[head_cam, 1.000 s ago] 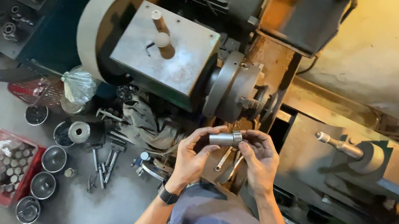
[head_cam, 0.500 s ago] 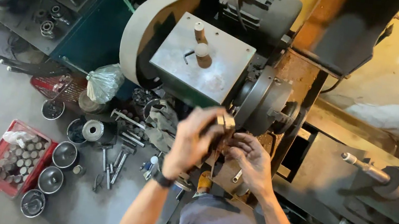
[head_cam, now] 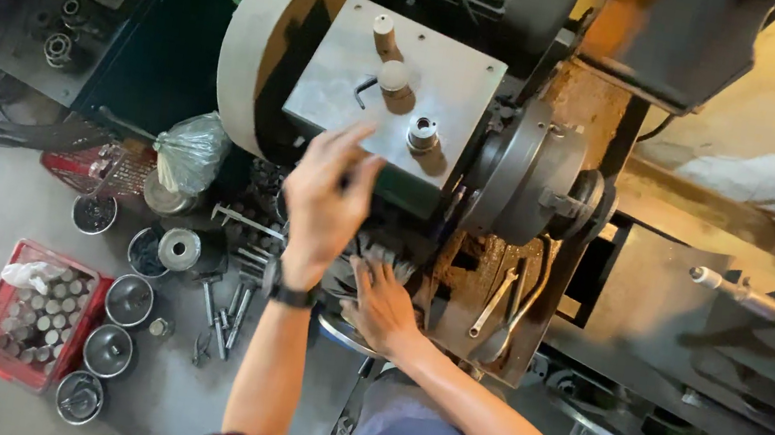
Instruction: The person operates a metal lathe, using a file to smooth a rotating cylindrical workpiece. They wipe the workpiece with a cloth, briefly walk to a nearby table to retrieve a small item, and return to the lathe to continue filing and cleaning the metal part.
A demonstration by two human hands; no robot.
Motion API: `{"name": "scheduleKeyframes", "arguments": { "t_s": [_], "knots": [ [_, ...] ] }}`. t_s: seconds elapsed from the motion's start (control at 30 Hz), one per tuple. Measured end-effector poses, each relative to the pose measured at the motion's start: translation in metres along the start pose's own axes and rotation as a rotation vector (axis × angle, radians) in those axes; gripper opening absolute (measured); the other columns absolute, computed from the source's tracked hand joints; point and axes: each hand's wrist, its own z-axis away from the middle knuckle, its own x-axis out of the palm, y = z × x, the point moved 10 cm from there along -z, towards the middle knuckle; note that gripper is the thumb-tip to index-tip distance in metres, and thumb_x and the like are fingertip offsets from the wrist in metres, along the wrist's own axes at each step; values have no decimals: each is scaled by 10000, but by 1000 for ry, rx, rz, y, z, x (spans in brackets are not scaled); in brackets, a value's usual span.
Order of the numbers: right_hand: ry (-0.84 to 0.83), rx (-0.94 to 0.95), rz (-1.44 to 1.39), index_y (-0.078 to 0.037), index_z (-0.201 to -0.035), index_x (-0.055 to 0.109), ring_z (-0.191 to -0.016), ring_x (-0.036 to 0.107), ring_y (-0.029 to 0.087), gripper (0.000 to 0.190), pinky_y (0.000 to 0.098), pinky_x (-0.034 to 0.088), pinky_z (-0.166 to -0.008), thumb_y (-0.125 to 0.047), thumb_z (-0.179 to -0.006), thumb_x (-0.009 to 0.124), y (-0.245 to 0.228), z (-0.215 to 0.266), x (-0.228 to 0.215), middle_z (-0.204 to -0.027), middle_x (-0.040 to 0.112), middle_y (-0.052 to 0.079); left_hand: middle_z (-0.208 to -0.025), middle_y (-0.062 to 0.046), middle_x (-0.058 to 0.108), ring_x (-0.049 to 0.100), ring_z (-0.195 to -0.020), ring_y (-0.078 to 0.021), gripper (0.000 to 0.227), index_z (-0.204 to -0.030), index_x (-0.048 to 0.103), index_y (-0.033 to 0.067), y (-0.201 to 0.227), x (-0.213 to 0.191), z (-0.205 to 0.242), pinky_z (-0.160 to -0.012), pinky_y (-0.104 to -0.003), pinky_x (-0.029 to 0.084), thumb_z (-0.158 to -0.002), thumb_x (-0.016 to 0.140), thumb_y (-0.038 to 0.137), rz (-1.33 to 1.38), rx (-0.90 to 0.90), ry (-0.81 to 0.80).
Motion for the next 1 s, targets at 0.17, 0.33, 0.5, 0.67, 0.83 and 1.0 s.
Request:
{"name": "scheduleKeyframes", "arguments": {
  "t_s": [0.17,0.33,0.5,0.67,0.83,1.0],
  "knots": [
    [-24,1,-51,-34,-1115,704,-1052,662,331,265,413,557,-889,-70,-854,732,11,-13,17,-1076,702,121,-1209,-87,741,731,-1016,-188,224,-1251,688,17,-114,-57,110,-888,-315,580,-1027,673,19,5,-289,253],
    [75,-254,-528,-71,-1065,734,-991,693,294,274,391,577,-872,-11,-801,773,-94,-52,-98,-1007,720,74,-1393,-100,625,624,-1190,-164,462,-1416,540,24,-141,-48,175,-1009,-308,498,-970,636,97,387,-481,239],
    [195,-117,-406,-66,-1243,664,-1261,601,343,435,456,481,-1081,-43,-830,796,-64,-60,-53,-1320,638,151,-1350,-141,636,620,-1197,-235,585,-1408,541,-39,-128,16,210,-1014,-380,493,-1014,573,392,1348,-660,277],
    [-41,-115,-259,-15,-1429,556,-1456,409,427,757,553,323,-1187,23,-689,712,-58,-11,-34,-1509,489,241,-1255,-123,680,665,-1060,-218,384,-1315,610,-37,-155,15,229,-907,-365,534,-1036,573,225,968,-956,498],
    [-101,22,-465,-7,-1340,547,-1364,462,412,615,512,392,-1114,8,-752,726,-49,10,-60,-1464,536,226,-1204,-104,694,666,-1008,-199,306,-1250,645,-35,-160,14,222,-886,-345,539,-1038,593,180,843,-850,496],
    [175,106,-351,-60,-1195,711,-1041,689,315,372,385,569,-886,-7,-828,742,-18,-6,-91,-1165,692,126,-1144,-93,687,634,-990,-204,187,-1209,671,-5,-166,-3,211,-913,-331,513,-1095,674,144,262,-420,512]
  ]
}}
